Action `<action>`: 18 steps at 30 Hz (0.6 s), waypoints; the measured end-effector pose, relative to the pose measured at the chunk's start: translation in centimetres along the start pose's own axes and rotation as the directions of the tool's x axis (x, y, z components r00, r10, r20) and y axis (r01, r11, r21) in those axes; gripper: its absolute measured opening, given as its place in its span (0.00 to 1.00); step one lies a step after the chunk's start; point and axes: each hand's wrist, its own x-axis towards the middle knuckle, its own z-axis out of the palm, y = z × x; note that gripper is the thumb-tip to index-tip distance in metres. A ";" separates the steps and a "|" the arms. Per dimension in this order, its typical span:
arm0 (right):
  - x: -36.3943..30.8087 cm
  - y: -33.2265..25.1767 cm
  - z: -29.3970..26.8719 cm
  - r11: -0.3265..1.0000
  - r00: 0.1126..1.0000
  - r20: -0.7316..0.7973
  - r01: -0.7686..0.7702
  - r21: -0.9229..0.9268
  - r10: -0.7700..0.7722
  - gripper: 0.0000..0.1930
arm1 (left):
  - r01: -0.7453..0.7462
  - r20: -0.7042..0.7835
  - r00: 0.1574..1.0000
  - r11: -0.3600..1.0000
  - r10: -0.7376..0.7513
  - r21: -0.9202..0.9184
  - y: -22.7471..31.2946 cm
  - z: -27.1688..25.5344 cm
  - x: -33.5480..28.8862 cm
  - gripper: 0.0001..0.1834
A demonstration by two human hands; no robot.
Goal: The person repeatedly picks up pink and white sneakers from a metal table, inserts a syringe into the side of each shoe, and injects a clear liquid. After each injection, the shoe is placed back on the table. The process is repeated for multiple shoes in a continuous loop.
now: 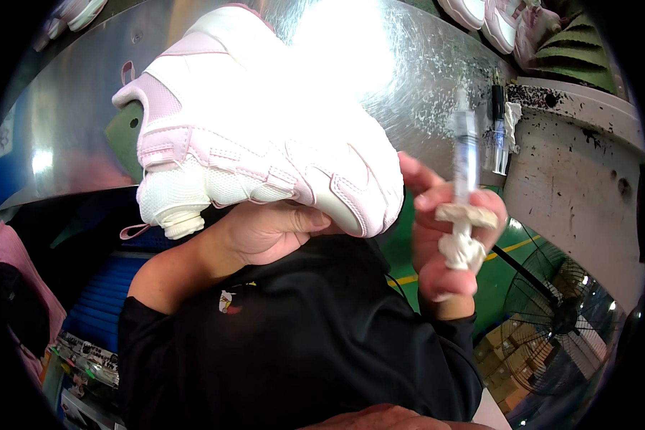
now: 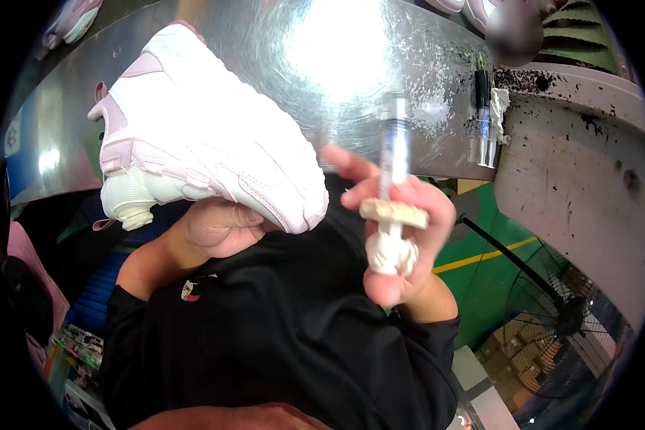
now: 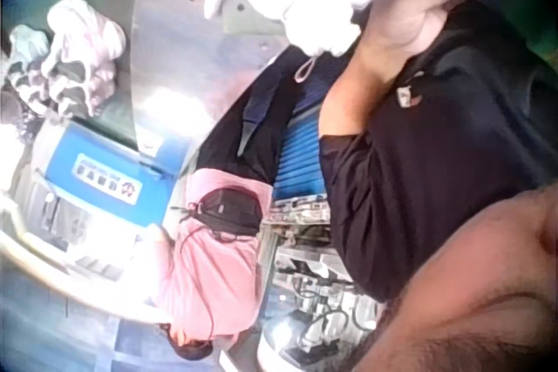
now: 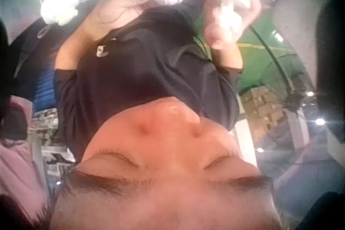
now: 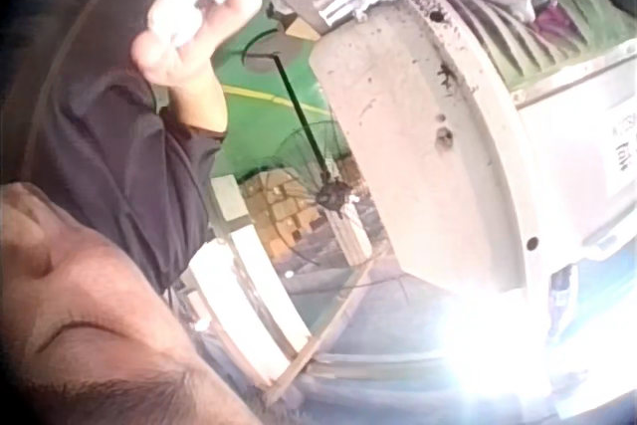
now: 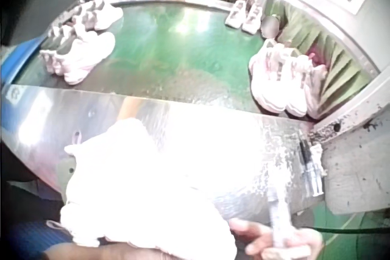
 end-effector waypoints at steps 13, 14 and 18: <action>0.7 3.7 -4.7 0.919 0.962 -0.266 -0.162 -0.359 0.066 0.37 | -0.223 -0.461 0.828 0.943 0.318 0.249 7.3 1.6 -9.9 0.38; 1.4 4.4 -4.9 0.920 0.968 -0.251 -0.118 -0.373 0.022 0.32 | -0.231 -0.417 0.840 0.924 0.347 0.304 8.2 1.5 -9.7 0.40; 2.8 5.2 -5.5 0.766 0.983 -0.135 0.005 -0.643 -0.120 0.30 | -0.206 -0.345 0.841 0.835 0.418 0.511 13.0 0.9 -4.2 0.33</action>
